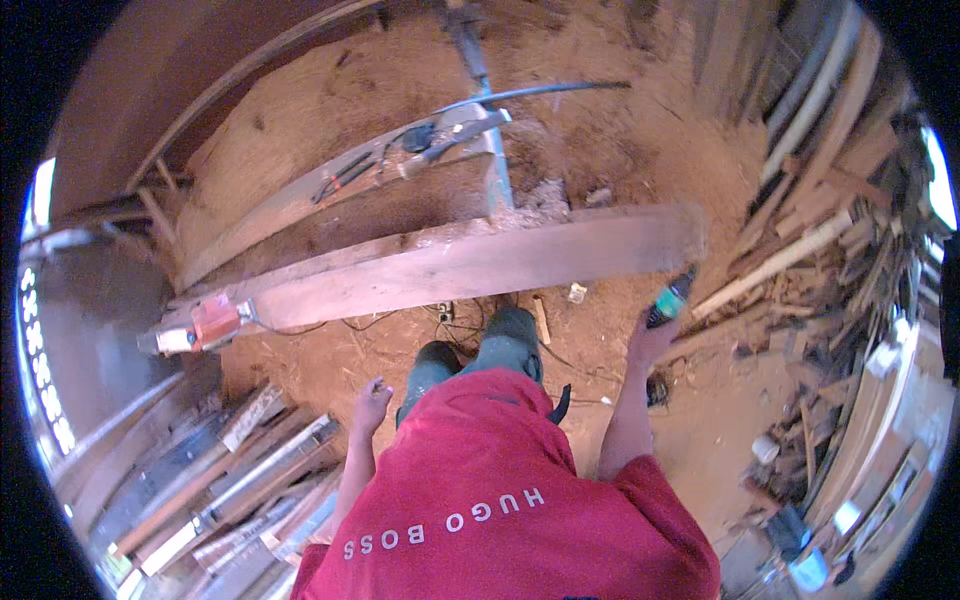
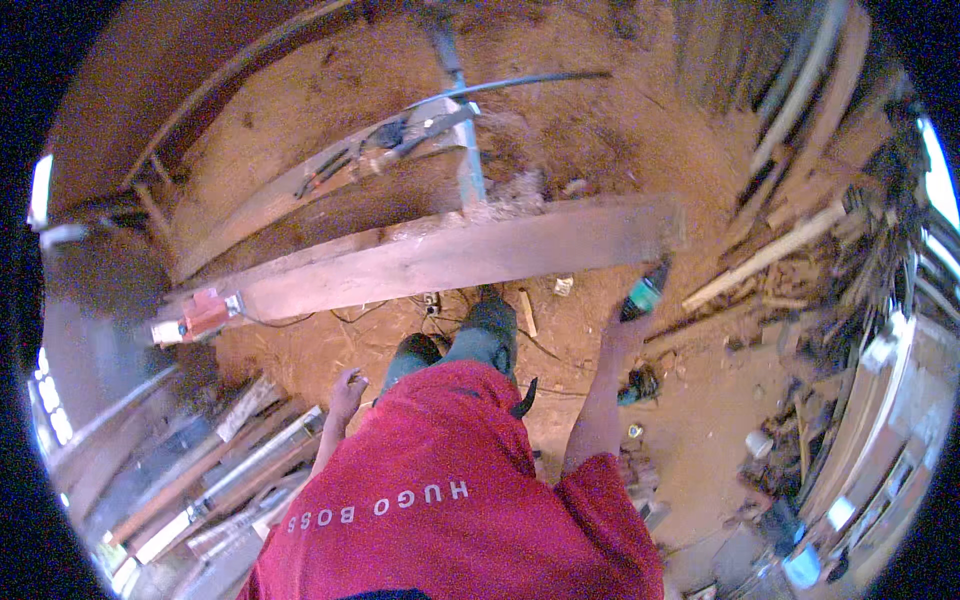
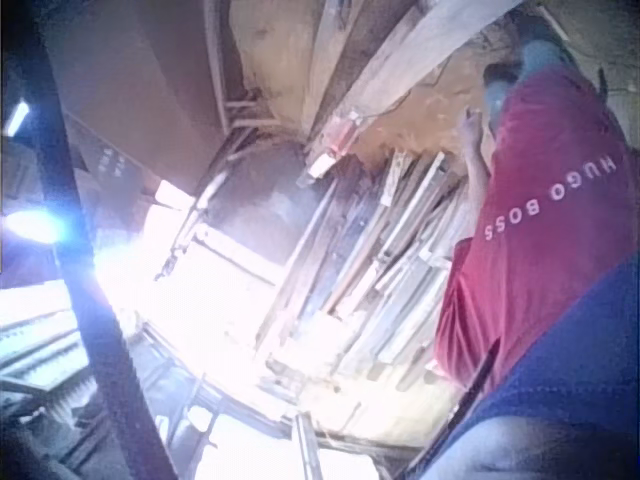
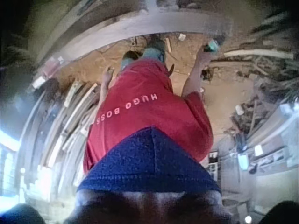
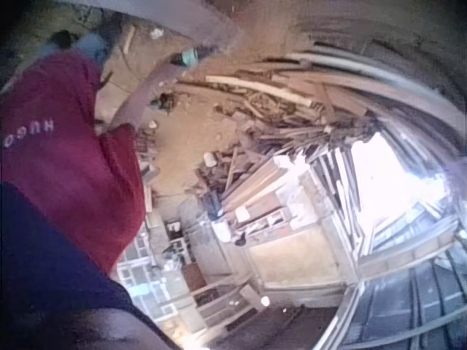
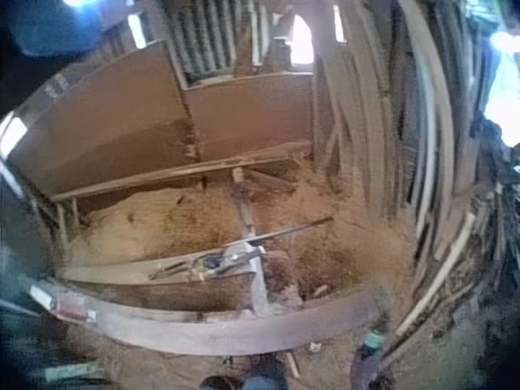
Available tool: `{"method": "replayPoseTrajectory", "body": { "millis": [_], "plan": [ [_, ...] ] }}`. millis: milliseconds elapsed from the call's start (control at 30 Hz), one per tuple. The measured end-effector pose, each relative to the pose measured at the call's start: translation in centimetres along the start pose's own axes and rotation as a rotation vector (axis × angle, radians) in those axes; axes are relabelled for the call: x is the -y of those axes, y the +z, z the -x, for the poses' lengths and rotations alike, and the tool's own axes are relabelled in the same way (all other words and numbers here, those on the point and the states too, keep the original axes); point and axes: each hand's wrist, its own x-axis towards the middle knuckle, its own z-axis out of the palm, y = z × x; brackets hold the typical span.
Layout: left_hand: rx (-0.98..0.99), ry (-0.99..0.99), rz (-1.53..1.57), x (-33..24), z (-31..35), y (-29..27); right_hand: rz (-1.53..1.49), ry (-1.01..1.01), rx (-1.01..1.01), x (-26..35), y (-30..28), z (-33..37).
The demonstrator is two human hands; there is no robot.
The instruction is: The person uses an electric planer on a piece of wood, applies oil from a bottle to the planer, and later moves stacks of wooden boards in a workshop.
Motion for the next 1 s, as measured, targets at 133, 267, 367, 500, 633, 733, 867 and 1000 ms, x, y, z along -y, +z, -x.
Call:
{"method": "replayPoseTrajectory", "body": {
  "millis": [133, 267, 367, 500, 633, 733, 867, 1000],
  "plan": [
    [-0.037, 0.014, 0.116, 0.6, -0.2, 0.3, -0.112, -0.094, -0.043, 0.1, 0.5, 0.3],
    [-0.053, -0.009, 0.172, -3.3, 0.4, -2.0, -0.261, -0.02, -0.24, -2.6, 2.1, 0.3],
    [-0.103, 0.004, 0.394, 0.3, 0.1, -1.1, 0.498, -0.635, -0.204, -6.6, 3.2, -0.2],
    [-0.188, -0.088, 0.435, 7.4, 2.8, 0.6, 0.279, -0.144, 0.102, -0.2, 2.0, 2.3],
    [-0.199, -0.14, 0.439, 14.5, 4.4, 0.8, -0.084, -0.401, -0.179, 0.3, 1.7, 5.3],
    [-0.219, -0.215, 0.521, 20.8, 5.7, 1.1, 0.231, -0.239, 0.151, 5.3, 1.8, 7.4],
    [-0.304, -0.317, 0.709, 27.9, 9.3, -0.1, -0.257, -0.327, -0.17, 13.4, 4.6, 16.4],
    [-0.396, -0.131, 0.806, 30.8, 8.8, -5.4, -0.106, -0.909, 0.04, 21.1, 17.0, 23.5]
  ]
}}
